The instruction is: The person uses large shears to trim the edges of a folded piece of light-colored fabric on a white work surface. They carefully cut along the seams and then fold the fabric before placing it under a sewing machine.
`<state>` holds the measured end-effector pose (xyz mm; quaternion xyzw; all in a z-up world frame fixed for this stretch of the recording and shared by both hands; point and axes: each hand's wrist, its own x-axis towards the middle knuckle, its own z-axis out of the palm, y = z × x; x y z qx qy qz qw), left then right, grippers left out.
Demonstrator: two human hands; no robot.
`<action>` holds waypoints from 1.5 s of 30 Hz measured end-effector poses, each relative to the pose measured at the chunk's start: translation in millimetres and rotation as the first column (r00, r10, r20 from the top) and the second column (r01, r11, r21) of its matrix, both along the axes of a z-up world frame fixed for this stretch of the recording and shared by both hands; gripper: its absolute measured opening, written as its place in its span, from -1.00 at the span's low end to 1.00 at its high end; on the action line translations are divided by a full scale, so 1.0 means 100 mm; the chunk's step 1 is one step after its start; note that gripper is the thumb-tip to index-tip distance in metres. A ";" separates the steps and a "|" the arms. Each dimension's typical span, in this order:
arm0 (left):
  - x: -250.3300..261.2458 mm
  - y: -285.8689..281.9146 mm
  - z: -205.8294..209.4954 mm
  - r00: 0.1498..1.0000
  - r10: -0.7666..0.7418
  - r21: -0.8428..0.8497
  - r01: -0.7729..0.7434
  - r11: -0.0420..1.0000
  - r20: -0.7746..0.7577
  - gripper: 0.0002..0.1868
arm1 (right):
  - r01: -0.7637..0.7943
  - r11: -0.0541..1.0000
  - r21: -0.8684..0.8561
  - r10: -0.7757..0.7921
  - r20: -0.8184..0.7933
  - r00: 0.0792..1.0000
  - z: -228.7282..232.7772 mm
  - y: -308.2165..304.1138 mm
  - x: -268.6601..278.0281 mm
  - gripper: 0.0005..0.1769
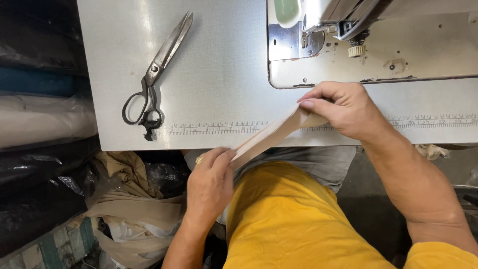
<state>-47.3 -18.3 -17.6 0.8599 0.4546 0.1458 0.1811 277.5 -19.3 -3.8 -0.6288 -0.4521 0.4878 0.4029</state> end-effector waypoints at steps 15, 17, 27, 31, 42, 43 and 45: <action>0.59 1.20 0.84 0.920 -0.288 0.452 0.383 0.806 -0.265 -0.79 | -0.170 0.956 -0.238 0.155 -0.079 0.985 -0.70 -1.25 -0.50 -0.88; 0.95 1.35 0.50 0.886 -0.378 0.444 0.462 0.768 -0.269 -0.78 | -0.129 0.933 -0.337 0.113 -0.068 0.991 -0.97 -1.31 -0.58 -0.81; 1.28 1.32 -0.30 0.958 -0.249 0.316 0.282 0.906 -0.142 -0.42 | 0.080 0.620 -0.781 -0.168 -0.032 0.985 -0.92 -0.80 -0.91 -0.38; 1.23 1.18 -0.22 0.951 -0.277 0.189 0.299 0.935 -0.136 -0.45 | 0.113 0.699 -0.707 -0.235 -0.078 0.969 -1.43 -0.88 -0.89 -0.38; 1.03 0.65 -0.08 0.946 -0.304 0.222 0.323 0.920 -0.117 -0.43 | -0.319 0.888 -0.331 0.393 0.186 0.901 -0.54 -1.31 0.24 -0.65; 1.02 0.61 -0.09 0.945 -0.305 0.221 0.324 0.920 -0.114 -0.43 | -0.317 0.888 -0.334 0.392 0.187 0.901 -0.40 -1.19 0.23 -0.65; 1.03 0.52 -0.10 0.947 -0.304 0.244 0.321 0.915 -0.107 -0.44 | -0.249 0.967 0.050 0.213 0.374 0.903 -0.12 -0.96 0.22 -0.72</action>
